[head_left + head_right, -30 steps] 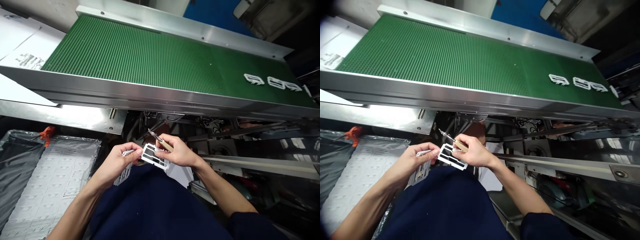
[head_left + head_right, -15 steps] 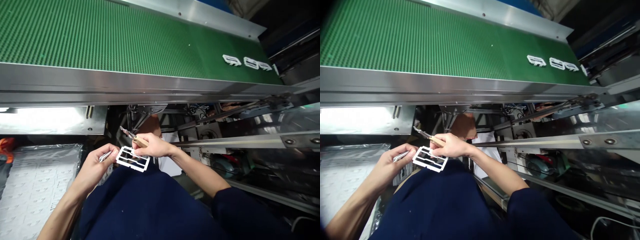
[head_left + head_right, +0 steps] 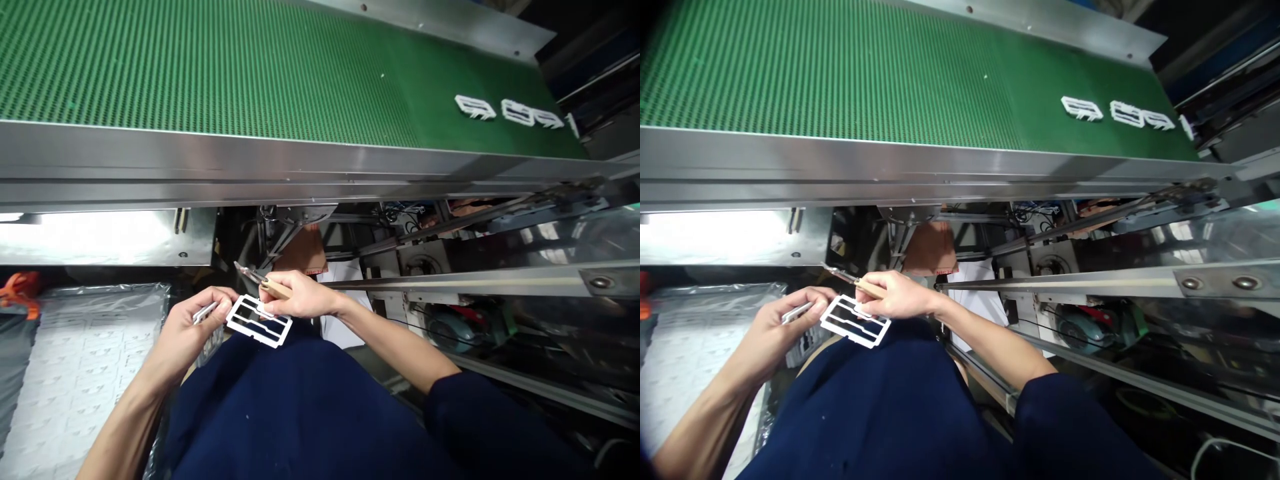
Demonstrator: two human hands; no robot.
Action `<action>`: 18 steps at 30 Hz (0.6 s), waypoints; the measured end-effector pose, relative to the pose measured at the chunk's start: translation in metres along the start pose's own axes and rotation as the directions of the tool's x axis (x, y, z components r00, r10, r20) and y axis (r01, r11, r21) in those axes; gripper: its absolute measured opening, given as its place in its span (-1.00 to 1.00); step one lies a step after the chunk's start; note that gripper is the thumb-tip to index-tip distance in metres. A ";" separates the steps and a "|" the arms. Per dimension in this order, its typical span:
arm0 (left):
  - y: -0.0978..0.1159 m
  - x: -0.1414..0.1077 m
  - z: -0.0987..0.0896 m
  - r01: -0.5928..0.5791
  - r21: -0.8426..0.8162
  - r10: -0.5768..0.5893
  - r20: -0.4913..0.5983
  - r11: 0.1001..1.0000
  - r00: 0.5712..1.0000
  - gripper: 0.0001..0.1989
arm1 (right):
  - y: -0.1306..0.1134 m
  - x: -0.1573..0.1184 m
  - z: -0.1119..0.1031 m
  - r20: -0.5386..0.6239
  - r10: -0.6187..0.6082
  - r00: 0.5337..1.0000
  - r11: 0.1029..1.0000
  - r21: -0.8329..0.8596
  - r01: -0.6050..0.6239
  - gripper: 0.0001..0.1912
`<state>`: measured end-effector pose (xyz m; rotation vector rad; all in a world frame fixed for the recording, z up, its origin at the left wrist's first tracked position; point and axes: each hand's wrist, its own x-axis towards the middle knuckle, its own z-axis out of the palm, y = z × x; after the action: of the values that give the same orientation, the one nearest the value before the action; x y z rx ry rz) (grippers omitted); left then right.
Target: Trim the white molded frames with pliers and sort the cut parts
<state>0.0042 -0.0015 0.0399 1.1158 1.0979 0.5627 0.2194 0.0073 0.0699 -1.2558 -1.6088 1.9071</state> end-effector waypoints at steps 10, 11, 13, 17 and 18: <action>0.001 -0.008 -0.009 -0.064 -0.139 0.096 0.234 0.988 0.968 -0.83 | 0.025 -0.003 0.031 0.086 -0.030 0.996 0.991 0.134 0.018 -0.81; 0.002 -0.011 -0.008 -0.057 -0.116 0.084 0.249 0.992 0.965 -0.83 | 0.028 -0.004 0.034 0.092 -0.024 0.995 0.992 0.128 0.012 -0.81; 0.005 -0.015 -0.007 -0.047 -0.047 0.058 0.265 0.998 0.963 -0.81 | 0.028 -0.008 0.035 0.087 0.000 0.996 0.999 0.043 -0.003 -0.82; 0.013 -0.022 -0.003 -0.074 0.119 0.042 0.256 0.990 0.966 -0.78 | 0.008 -0.027 0.023 0.003 0.051 0.999 0.932 -0.358 -0.047 -0.84; 0.015 -0.022 -0.002 -0.081 0.152 0.040 0.250 0.985 0.967 -0.77 | 0.000 -0.034 0.018 -0.019 0.057 0.998 0.877 -0.476 -0.059 -0.83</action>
<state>-0.0044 -0.0132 0.0621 1.3265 0.9069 0.3746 0.2237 -0.0282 0.0826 -1.5009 -2.1486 1.5818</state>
